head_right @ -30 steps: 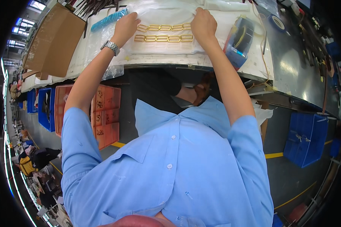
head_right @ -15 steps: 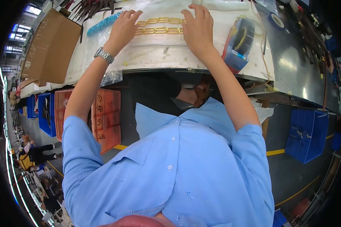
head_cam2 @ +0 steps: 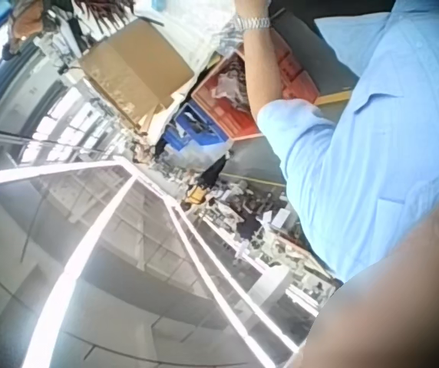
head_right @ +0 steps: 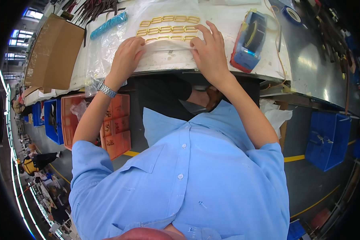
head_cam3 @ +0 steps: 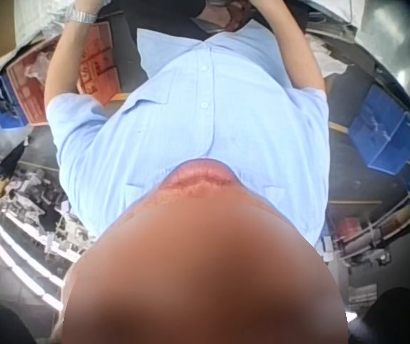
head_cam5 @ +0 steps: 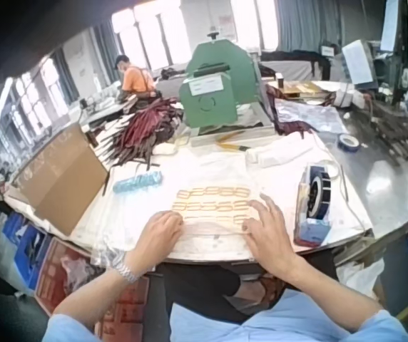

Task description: The recorder is wrapping gold-colored metal buckles with protective film and securing them with tape before placing them into a plastic bag.

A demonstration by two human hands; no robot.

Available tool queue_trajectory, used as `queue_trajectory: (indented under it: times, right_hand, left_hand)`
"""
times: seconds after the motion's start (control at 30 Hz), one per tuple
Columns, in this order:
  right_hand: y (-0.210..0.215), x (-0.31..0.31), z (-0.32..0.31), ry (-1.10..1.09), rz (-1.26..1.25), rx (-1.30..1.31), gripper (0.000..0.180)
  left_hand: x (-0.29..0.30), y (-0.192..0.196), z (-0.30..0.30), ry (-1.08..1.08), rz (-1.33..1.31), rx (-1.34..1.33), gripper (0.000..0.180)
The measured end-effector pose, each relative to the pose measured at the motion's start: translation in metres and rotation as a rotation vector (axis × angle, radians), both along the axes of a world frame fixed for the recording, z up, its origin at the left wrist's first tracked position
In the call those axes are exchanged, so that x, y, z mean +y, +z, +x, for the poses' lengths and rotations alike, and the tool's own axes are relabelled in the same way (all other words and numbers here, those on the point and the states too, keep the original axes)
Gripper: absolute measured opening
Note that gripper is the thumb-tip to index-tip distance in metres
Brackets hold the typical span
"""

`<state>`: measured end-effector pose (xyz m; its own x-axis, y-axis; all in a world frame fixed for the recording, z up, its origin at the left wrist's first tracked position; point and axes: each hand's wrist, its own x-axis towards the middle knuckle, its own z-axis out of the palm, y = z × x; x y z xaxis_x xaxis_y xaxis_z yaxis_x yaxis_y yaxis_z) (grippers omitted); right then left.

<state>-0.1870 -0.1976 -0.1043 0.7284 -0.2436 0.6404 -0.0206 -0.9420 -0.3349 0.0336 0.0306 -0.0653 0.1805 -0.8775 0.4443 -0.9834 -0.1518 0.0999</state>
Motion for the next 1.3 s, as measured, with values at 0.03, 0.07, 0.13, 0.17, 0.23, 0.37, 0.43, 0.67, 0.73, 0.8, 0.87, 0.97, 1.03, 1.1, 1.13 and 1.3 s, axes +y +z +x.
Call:
queue_trajectory:
  times: [0.03,0.07,0.13,0.17,0.23,0.37,0.43,0.67,0.73,0.8,0.87,0.97,1.03,1.1,1.13,1.3]
  right_hand:
    - [0.001,0.004,-0.006,0.017,0.009,0.013,0.018]
    - [0.000,0.007,-0.013,0.013,0.013,0.013,0.018]
    - [-0.002,0.009,-0.024,0.086,0.043,0.037,0.020]
    - [-0.005,0.009,-0.026,0.084,0.046,0.036,0.020]
    - [-0.010,0.009,-0.029,0.080,0.118,0.091,0.021]
    - [-0.006,0.007,-0.026,0.020,0.191,0.020,0.022]
    - [-0.010,0.004,-0.020,-0.119,0.010,0.016,0.022]
    - [0.000,0.002,-0.027,-0.052,0.049,0.021,0.012]
    - [0.005,0.004,-0.032,-0.010,0.077,-0.041,0.009]
    - [0.010,0.006,-0.042,0.043,0.098,-0.038,0.010]
    - [0.015,0.009,-0.052,0.096,0.119,-0.035,0.010]
    - [0.016,0.014,-0.066,0.165,0.038,-0.001,0.013]
    - [0.006,0.017,-0.072,0.182,0.007,0.108,0.019]
    - [0.001,0.022,-0.073,0.170,0.056,0.109,0.022]
    - [0.001,0.023,-0.073,0.156,0.103,0.110,0.026]
    - [0.004,0.017,-0.071,0.101,0.117,0.131,0.037]
  left_hand:
    - [0.005,0.003,-0.005,0.017,0.065,0.043,0.022]
    - [0.010,0.005,-0.010,0.014,0.069,0.043,0.022]
    - [0.019,0.012,-0.021,-0.024,0.024,-0.024,0.021]
    - [0.023,0.013,-0.025,-0.026,0.027,-0.024,0.021]
    - [0.031,0.014,-0.028,-0.001,0.051,-0.034,0.019]
    - [0.041,0.011,-0.031,0.123,0.087,0.091,0.018]
    - [0.034,0.012,-0.032,0.125,-0.056,0.020,0.017]
    - [0.025,0.002,-0.021,0.060,-0.068,-0.041,0.013]
    - [0.029,0.003,-0.025,0.094,-0.069,-0.053,0.012]
    - [0.036,0.004,-0.028,0.095,-0.093,-0.075,0.011]
    - [0.043,0.005,-0.034,0.096,-0.117,-0.099,0.010]
    - [0.058,0.006,-0.049,0.132,-0.109,-0.117,0.010]
    - [0.066,0.004,-0.059,0.143,-0.083,-0.082,0.009]
    - [0.070,0.006,-0.066,0.160,-0.086,-0.067,0.009]
    - [0.071,0.008,-0.069,0.176,-0.091,-0.051,0.009]
    - [0.058,0.025,-0.075,0.167,-0.046,-0.040,0.025]
